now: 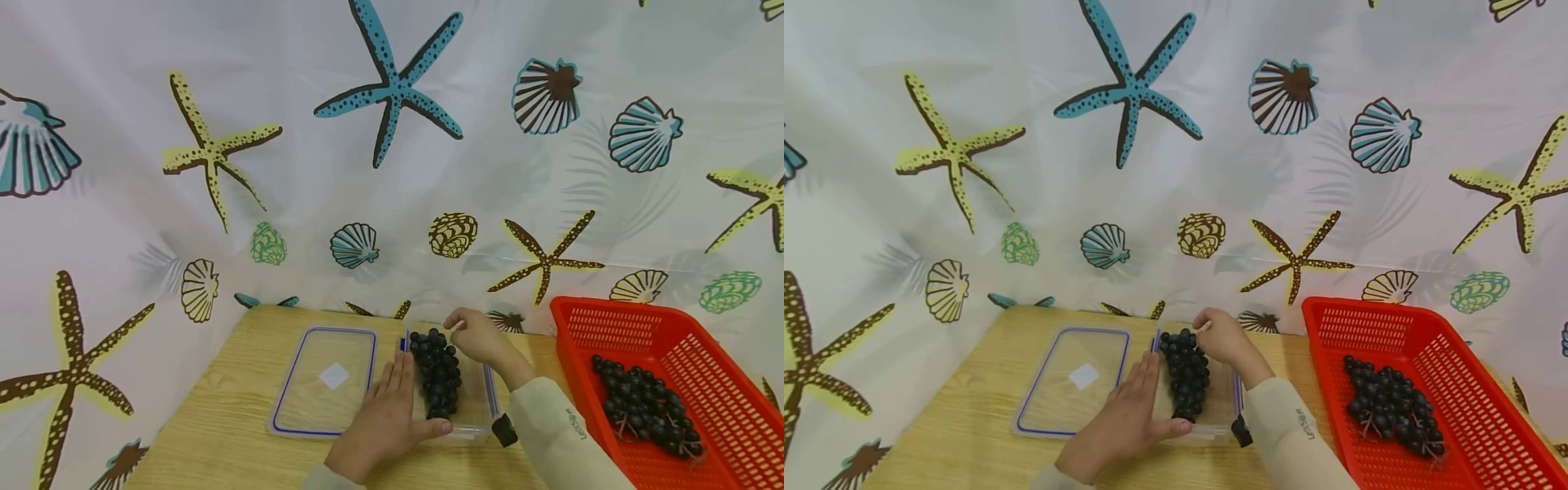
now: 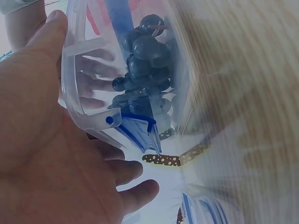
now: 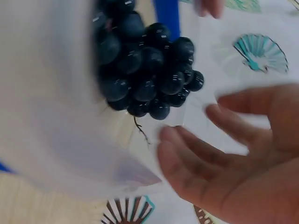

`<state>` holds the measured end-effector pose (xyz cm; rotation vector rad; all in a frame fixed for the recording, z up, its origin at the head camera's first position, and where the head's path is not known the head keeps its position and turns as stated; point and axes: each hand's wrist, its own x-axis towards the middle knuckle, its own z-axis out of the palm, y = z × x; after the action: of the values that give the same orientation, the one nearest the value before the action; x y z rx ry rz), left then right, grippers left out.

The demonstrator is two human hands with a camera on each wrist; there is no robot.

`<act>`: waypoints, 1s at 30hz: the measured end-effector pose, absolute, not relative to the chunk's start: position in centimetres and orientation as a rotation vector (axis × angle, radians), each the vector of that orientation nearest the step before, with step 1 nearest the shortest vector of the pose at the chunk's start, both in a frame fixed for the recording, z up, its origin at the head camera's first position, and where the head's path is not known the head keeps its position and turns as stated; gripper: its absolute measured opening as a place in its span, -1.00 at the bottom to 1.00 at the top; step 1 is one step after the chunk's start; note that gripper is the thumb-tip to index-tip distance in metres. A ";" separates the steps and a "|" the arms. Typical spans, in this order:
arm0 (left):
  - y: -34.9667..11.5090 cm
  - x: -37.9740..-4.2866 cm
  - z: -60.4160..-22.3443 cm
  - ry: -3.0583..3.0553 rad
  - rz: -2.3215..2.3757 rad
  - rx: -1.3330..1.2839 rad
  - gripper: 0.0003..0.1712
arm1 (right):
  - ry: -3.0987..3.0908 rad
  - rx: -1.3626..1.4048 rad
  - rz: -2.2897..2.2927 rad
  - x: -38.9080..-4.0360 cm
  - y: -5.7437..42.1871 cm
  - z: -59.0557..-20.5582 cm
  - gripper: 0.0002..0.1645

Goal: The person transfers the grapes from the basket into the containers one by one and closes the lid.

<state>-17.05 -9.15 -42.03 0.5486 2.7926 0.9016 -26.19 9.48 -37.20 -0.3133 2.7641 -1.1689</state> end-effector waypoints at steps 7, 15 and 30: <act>-9.2 -17.1 -42.1 2.788 0.928 0.571 0.39 | 2.572 -0.474 -0.729 -25.8 8.1 -38.1 0.08; -9.2 -17.2 -42.3 2.847 0.859 0.608 0.37 | 2.624 -0.182 -1.243 -27.0 8.5 -39.0 -0.35; -10.3 -18.2 -42.4 2.791 0.972 0.584 -0.28 | 2.554 -0.482 -1.121 -26.8 10.1 -37.8 -0.34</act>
<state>-18.22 -10.34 -42.41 0.5839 2.7909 0.9720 -26.84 10.14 -37.80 -0.4821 2.5536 -1.1207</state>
